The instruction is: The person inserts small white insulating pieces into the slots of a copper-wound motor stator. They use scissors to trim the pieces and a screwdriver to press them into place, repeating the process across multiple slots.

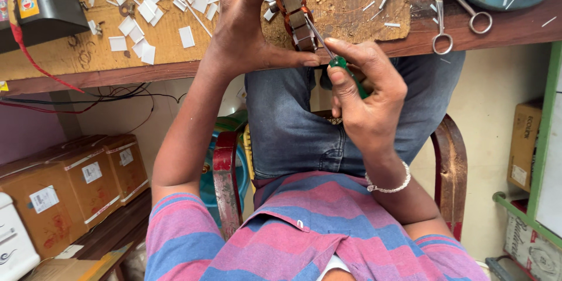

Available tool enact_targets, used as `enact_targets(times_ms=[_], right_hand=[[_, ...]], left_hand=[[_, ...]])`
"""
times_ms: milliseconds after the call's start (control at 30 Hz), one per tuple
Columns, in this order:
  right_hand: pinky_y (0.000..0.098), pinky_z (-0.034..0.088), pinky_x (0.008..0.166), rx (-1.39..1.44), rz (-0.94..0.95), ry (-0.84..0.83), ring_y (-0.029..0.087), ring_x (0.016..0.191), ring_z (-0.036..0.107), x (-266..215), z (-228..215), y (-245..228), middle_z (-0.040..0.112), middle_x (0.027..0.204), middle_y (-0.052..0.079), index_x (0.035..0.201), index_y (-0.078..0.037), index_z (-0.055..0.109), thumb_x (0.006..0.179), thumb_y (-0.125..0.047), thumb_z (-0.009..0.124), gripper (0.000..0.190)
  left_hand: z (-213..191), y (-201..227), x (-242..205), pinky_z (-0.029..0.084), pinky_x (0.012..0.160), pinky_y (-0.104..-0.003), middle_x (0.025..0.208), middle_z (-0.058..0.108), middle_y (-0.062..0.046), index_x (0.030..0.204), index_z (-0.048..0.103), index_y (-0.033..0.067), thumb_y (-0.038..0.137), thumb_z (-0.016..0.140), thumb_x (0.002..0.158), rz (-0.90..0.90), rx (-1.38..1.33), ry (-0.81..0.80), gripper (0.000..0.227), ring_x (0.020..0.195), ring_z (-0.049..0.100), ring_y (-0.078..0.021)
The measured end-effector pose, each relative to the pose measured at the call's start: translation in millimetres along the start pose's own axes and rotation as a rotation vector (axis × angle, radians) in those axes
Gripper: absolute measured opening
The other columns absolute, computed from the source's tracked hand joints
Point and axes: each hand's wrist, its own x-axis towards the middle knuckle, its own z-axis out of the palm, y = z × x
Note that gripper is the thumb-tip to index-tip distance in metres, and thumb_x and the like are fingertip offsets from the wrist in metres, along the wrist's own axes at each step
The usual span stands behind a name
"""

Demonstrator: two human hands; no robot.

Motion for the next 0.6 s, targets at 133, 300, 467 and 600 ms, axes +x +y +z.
enact_targets(times_ms=[133, 300, 467, 600], right_hand=[[0.0281, 0.052, 0.076, -0.372, -0.32, -0.078, 0.016, 0.087, 0.065, 18.2, -17.3, -17.4, 0.066, 0.104, 0.007, 0.128, -0.004, 0.071, 0.102, 0.002, 0.076, 0.027], [0.0275, 0.051, 0.076, -0.548, -0.318, -0.195, 0.02, 0.089, 0.066, 25.9, -39.8, -46.2, 0.066, 0.1, 0.011, 0.127, -0.005, 0.073, 0.097, 0.008, 0.078, 0.033], [0.0303, 0.052, 0.082, -0.565, -0.324, -0.15, 0.022, 0.092, 0.067, 24.0, -36.1, -52.6, 0.067, 0.102, 0.013, 0.128, -0.004, 0.072, 0.095, 0.011, 0.076, 0.036], [0.029, 0.053, 0.082, -0.495, -0.285, -0.16, 0.021, 0.092, 0.068, 21.4, -39.6, -45.7, 0.067, 0.101, 0.012, 0.125, -0.004, 0.071, 0.095, 0.011, 0.076, 0.034]], left_hand=[[-9.9, 3.1, -2.4, 0.046, 0.112, -0.046, 0.143, 0.045, -0.014, 0.152, 0.031, 0.0126, 0.049, 0.107, 0.078, 0.001, 0.085, -0.118, 0.112, 0.136, 0.045, -0.0342], [-19.3, 3.1, 2.5, 0.046, 0.107, -0.052, 0.137, 0.048, -0.019, 0.148, 0.034, 0.0075, 0.058, 0.102, 0.077, -0.028, 0.176, -0.279, 0.11, 0.13, 0.048, -0.0421], [-23.7, 6.5, 19.0, 0.046, 0.102, -0.054, 0.139, 0.047, -0.023, 0.147, 0.034, 0.0042, 0.055, 0.098, 0.074, 0.01, 0.169, -0.36, 0.11, 0.124, 0.051, -0.0452], [-25.1, 8.3, 16.2, 0.045, 0.104, -0.052, 0.134, 0.048, -0.022, 0.147, 0.037, 0.0074, 0.056, 0.099, 0.073, 0.045, 0.199, -0.373, 0.107, 0.125, 0.051, -0.0437]])
